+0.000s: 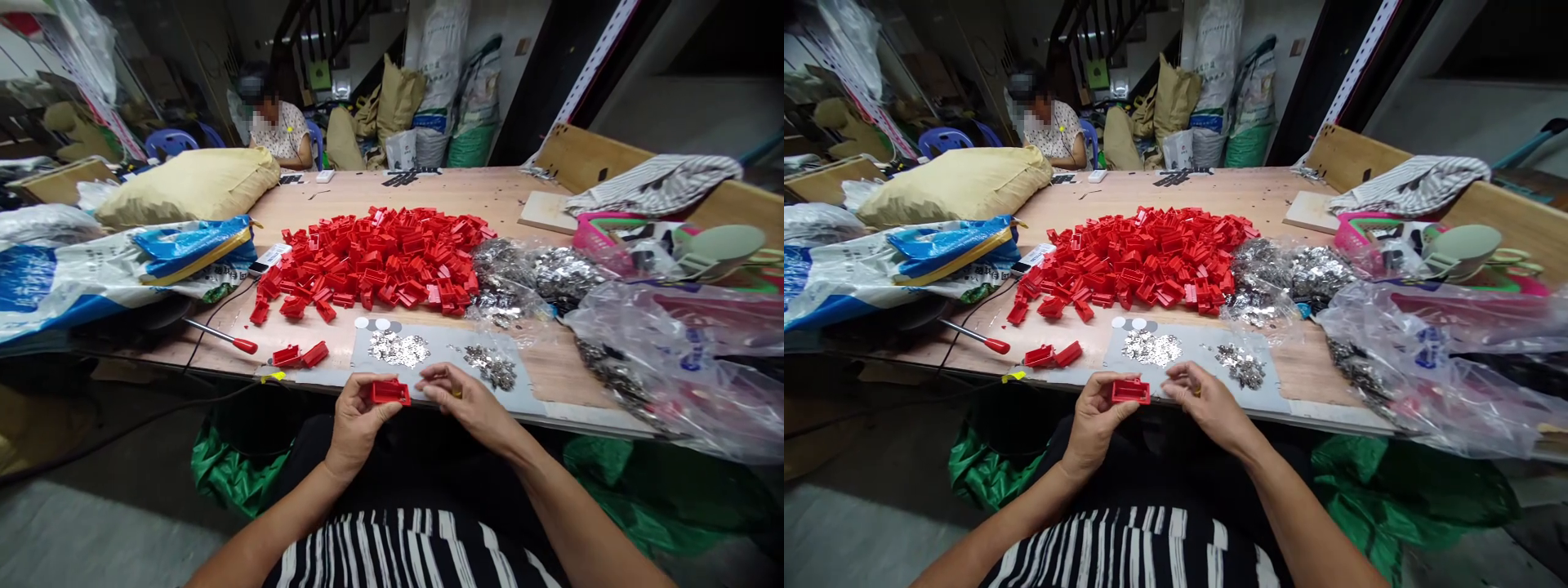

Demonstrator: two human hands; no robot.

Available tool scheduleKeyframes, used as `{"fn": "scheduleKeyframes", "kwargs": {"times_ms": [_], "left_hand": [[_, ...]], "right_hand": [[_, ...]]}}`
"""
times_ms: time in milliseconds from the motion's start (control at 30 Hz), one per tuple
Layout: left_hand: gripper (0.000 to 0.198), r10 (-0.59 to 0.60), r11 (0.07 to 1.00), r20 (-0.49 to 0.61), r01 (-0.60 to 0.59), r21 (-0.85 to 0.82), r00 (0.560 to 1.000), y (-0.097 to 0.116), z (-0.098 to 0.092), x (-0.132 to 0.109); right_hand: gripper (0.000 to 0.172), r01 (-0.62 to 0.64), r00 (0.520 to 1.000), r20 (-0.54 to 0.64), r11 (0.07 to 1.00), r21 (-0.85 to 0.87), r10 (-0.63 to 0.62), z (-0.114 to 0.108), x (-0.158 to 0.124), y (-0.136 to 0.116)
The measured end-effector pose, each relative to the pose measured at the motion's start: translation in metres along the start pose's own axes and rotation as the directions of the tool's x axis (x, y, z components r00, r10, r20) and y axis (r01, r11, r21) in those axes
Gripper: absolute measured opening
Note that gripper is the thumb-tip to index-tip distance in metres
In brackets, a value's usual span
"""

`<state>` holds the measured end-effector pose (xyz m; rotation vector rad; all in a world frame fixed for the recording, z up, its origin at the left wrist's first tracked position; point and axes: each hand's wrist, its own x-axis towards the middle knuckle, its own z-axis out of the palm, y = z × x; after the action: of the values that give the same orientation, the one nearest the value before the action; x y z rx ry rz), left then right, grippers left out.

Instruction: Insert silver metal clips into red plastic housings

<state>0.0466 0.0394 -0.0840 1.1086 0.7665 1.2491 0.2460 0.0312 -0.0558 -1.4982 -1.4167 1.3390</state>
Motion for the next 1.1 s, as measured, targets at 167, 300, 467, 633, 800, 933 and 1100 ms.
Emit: {"fn": "scheduleKeyframes", "kwargs": {"times_ms": [167,300,467,633,800,933,1100], "left_hand": [[0.035,-0.07,0.996,-0.104,0.064,-0.057,0.992,-0.003,-0.009,0.008],[0.041,-0.126,0.989,-0.098,0.118,-0.084,0.987,-0.005,-0.009,0.008],[0.044,-0.176,0.977,-0.064,0.166,-0.131,0.982,-0.009,-0.008,0.009],[0.043,-0.146,0.98,-0.078,0.133,-0.148,0.986,-0.012,-0.009,0.016],[0.047,-0.171,0.971,-0.069,0.157,-0.179,0.983,-0.008,-0.009,0.02],[0.049,-0.162,0.97,-0.043,0.151,-0.19,0.986,-0.002,-0.008,0.023],[0.048,-0.17,0.967,-0.035,0.16,-0.201,0.985,0.0,-0.004,0.025]], "right_hand": [[0.021,-0.136,0.954,-0.29,0.746,-0.652,-0.08,-0.018,0.032,-0.008],[0.023,-0.19,0.958,-0.279,0.58,-0.793,-0.068,-0.014,0.052,-0.007],[0.016,-0.183,0.962,-0.264,0.541,-0.821,-0.076,-0.013,0.065,-0.001],[0.016,-0.152,0.968,-0.241,0.585,-0.796,-0.075,-0.021,0.071,0.007],[0.02,-0.172,0.961,-0.269,0.612,-0.772,-0.07,-0.023,0.073,0.009],[0.025,-0.129,0.946,-0.29,0.65,-0.748,-0.145,-0.022,0.069,0.007],[0.026,-0.133,0.955,-0.272,0.653,-0.746,-0.117,-0.02,0.062,0.003]]}}
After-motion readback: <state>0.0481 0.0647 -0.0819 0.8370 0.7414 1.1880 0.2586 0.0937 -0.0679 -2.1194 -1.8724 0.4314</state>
